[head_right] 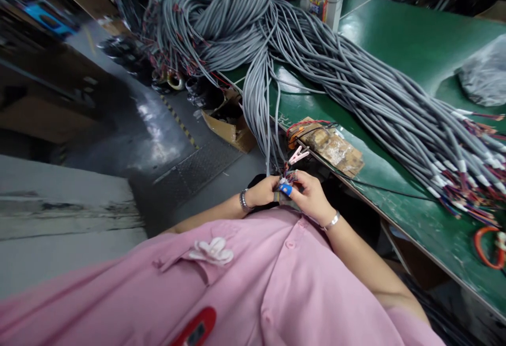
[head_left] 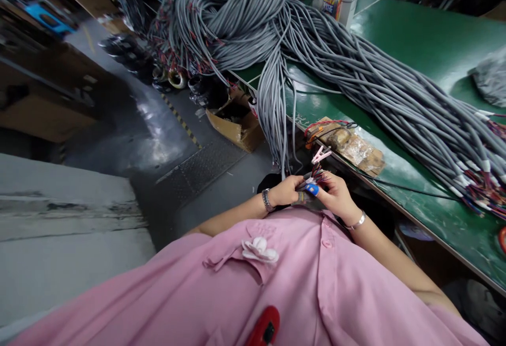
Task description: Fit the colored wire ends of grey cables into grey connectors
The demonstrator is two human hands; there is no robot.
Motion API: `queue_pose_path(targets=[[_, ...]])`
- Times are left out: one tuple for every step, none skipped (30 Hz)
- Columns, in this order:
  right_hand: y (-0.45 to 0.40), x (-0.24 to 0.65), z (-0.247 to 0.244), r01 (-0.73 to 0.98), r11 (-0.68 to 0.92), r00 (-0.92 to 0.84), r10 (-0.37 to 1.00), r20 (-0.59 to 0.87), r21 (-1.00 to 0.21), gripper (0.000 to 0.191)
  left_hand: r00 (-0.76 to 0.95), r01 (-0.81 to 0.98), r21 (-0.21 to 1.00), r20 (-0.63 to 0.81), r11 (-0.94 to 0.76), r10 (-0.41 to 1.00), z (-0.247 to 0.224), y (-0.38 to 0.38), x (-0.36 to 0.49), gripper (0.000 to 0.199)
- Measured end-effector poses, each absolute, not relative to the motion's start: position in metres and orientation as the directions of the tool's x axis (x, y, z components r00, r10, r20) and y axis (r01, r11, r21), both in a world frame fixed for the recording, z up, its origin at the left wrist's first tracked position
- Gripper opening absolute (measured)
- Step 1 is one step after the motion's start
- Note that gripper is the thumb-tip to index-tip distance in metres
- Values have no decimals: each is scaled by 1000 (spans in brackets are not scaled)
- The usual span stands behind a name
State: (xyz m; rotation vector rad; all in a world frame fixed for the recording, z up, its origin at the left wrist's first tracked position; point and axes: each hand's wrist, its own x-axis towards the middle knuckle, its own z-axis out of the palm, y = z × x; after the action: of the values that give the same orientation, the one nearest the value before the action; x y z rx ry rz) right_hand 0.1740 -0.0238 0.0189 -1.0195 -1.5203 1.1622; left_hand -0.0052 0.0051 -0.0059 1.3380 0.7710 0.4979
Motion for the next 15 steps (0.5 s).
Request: queue_pose_path(targets=[[-24,173,18,66,192,-223,959,173,-979,17,677,97,975,-210,198,705,-2,6,-5,35],[-23,173,17,45,161,-228,963,147,-986,18,696,90,973,-213,211,686,0,6,-4,35],[-23,173,16,15,121,-233,966,114,-993,20,713,84,971,-216,224,668,2,6,-4,35],[-23,173,15,-14,85,-238,967,86,-996,21,725,82,969,-218,232,654,4,6,-4,36],[-23,174,14,-34,65,-243,967,71,-997,22,730,85,968,-222,237,646,4,6,-4,37],[-23,175,14,-45,63,-249,966,72,-997,24,728,93,967,-230,239,646,4,6,-4,38],[-23,176,15,-47,75,-260,962,84,-996,25,722,106,965,-240,240,649,4,6,-4,39],[-22,178,16,-45,94,-276,956,103,-995,26,714,120,963,-252,240,653,4,6,-4,40],[-21,179,17,-40,114,-300,946,120,-993,26,709,133,962,-261,239,655,4,6,-4,40],[-20,180,19,-37,127,-330,935,132,-991,26,711,143,962,-265,234,652,4,5,-5,40],[-19,182,20,-37,132,-363,922,136,-991,26,718,146,963,-262,228,645,4,5,-5,39],[-19,182,21,-40,127,-388,912,133,-991,24,728,142,965,-253,222,637,5,5,-5,39],[-18,183,22,-42,119,-405,906,125,-992,23,738,131,967,-244,220,629,5,4,-5,39],[-17,183,23,-42,109,-415,902,117,-993,23,747,118,967,-235,224,621,6,4,-5,39],[-17,184,23,-39,103,-420,901,110,-994,22,754,103,967,-228,232,617,6,3,-5,40]])
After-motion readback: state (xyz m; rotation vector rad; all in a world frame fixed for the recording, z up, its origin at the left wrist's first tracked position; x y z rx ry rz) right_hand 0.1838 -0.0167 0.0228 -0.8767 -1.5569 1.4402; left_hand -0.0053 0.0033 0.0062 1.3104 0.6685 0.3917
